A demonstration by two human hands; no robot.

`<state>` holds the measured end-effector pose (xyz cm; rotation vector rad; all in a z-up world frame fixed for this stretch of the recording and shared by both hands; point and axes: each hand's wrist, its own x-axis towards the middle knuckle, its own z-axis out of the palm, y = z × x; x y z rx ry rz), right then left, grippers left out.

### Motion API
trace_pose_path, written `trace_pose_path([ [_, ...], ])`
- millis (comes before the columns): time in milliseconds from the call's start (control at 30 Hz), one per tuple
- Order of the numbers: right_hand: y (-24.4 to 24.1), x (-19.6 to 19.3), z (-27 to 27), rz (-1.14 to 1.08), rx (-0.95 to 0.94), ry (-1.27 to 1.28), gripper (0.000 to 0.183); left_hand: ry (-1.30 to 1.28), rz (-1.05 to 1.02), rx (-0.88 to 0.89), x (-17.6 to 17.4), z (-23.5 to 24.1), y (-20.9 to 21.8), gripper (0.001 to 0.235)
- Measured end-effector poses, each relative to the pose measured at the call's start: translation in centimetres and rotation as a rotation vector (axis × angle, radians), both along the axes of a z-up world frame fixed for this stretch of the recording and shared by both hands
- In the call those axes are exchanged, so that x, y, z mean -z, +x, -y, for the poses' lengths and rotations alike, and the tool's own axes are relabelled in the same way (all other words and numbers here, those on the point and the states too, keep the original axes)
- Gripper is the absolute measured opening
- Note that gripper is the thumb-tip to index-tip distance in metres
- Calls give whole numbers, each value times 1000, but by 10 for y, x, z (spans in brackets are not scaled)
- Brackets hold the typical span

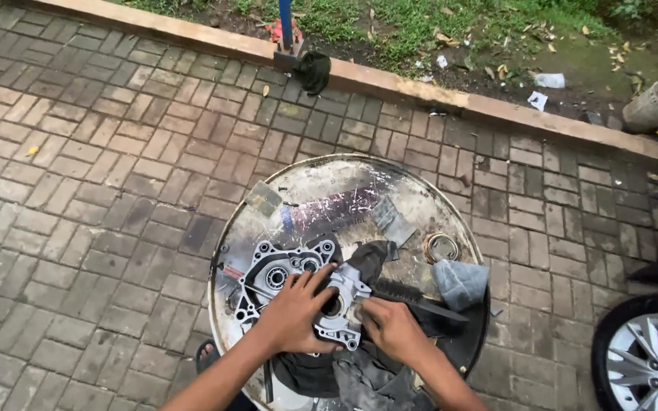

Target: The person scrubs a metallic mechanical part with a wire brush while holding it on a barrel lid. They then wipe the part with a cloth and continue scrubbing different areas of the component.

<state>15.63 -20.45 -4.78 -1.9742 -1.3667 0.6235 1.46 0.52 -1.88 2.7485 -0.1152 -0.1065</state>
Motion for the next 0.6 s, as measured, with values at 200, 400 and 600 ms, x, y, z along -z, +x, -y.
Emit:
trace_pose_path([
  [200, 4, 13, 10, -2, -65, -16, 8, 10, -49, -3, 4, 1, -1, 110],
  [400, -2, 14, -6, 61, -4, 60, 2, 7, -14, -15, 1, 1, -1, 108],
  [600, -8, 16, 5, -37, 106, 63, 23, -24, -107, -28, -3, 1, 1, 115],
])
